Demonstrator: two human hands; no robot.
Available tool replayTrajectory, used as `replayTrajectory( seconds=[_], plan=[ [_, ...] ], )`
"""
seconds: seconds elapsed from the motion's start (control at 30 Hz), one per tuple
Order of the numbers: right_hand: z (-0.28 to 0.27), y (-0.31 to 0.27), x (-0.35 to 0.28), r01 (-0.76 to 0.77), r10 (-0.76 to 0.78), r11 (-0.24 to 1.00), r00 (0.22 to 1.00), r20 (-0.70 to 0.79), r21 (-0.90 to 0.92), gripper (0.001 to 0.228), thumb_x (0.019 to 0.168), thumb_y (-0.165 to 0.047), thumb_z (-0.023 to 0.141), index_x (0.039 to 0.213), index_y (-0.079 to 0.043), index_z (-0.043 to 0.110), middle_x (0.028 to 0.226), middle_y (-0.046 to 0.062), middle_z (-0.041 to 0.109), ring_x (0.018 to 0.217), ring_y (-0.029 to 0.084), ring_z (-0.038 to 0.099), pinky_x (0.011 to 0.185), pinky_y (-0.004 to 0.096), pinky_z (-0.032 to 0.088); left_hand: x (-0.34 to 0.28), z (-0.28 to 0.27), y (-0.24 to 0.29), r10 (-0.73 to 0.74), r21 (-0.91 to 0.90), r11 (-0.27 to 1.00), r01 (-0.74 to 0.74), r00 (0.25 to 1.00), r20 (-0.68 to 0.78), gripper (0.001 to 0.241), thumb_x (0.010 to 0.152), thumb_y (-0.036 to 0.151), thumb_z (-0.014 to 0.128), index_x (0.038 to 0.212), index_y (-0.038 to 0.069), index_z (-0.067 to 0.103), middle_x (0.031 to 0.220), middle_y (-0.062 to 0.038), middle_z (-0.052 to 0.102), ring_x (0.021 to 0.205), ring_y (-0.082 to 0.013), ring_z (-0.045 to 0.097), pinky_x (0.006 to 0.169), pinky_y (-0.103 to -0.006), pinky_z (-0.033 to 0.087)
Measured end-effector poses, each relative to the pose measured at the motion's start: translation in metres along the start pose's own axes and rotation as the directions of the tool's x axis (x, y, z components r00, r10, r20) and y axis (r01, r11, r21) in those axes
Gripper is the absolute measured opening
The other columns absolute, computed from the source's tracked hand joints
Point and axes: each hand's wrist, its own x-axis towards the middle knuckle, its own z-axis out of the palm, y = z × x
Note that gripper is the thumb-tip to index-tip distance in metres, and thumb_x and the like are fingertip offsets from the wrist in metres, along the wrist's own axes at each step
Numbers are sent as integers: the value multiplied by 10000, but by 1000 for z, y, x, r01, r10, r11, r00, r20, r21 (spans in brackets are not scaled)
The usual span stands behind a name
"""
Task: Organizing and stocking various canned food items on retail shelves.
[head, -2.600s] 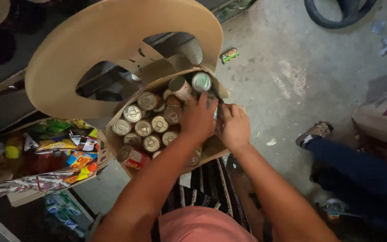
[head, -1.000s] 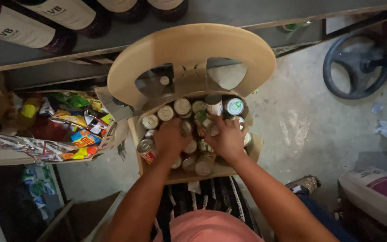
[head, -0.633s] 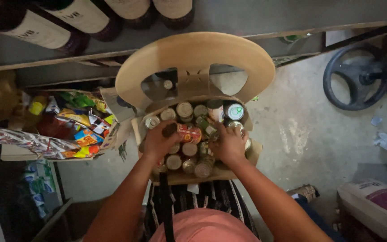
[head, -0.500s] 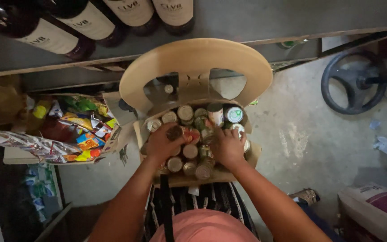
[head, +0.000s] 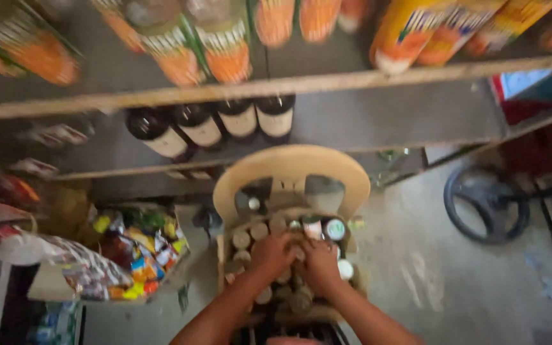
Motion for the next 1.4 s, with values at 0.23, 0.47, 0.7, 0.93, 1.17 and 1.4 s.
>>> replayTrajectory(
  seconds=[0.23, 0.47, 0.7, 0.93, 1.17, 1.4],
  plan=[
    [-106, -52, 63, 40, -5, 967, 991, -137, 250, 333, 711, -120, 760, 1037, -72, 716, 963, 170, 718, 903, 394, 675, 745, 457, 539, -10, -118, 83, 398, -1, 910, -415, 873, -282, 205, 858, 204, 717, 1035, 104, 737, 1013, -139, 702, 931, -377, 678, 791, -483, 552],
    [-250, -121, 94, 528, -428, 841, 785, -447, 120, 279, 764, -118, 766, 1027, -36, 722, 965, 166, 730, 908, 376, 685, 790, 440, 547, -53, -238, 174, 736, 230, 622, -749, 458, -499, 187, 855, 155, 764, 1029, 98, 723, 924, -94, 702, 859, -310, 703, 746, -414, 567],
    [-388, -192, 105, 660, -612, 730, 515, -600, -177, 245, 816, -121, 782, 1042, -67, 704, 1037, 120, 722, 972, 312, 695, 849, 437, 529, -85, -360, 245, 788, 536, 539, -650, 163, -594, 165, 910, 175, 751, 1053, 103, 711, 1018, -98, 685, 948, -304, 682, 815, -417, 545],
    [-472, -215, 137, 450, -691, 715, 339, -638, -535, 545, 934, -200, 787, 1426, -85, 583, 1425, 174, 531, 1323, 394, 512, 1118, 523, 410, -73, -416, 288, 805, 659, 514, -549, 42, -592, 205, 968, 154, 740, 1161, 97, 699, 1101, -111, 649, 1089, -338, 633, 948, -443, 512],
    [-463, -201, 178, 395, -655, 755, 412, -633, -524, 729, 854, -220, 807, 1510, -82, 521, 1505, 177, 478, 1388, 418, 446, 1163, 556, 315, -44, -382, 290, 773, 595, 584, -552, 154, -616, 254, 905, 190, 750, 1149, 135, 704, 1100, -105, 635, 1089, -338, 626, 917, -436, 521],
    [-474, -180, 177, 442, -724, 690, 443, -528, -574, 634, 899, -124, 764, 1492, -73, 546, 1604, 141, 451, 1515, 377, 407, 1192, 538, 356, -11, -355, 253, 705, 578, 698, -422, 264, -659, 325, 844, 194, 761, 1162, 142, 722, 1105, -103, 638, 1081, -334, 615, 874, -439, 527]
  ],
)
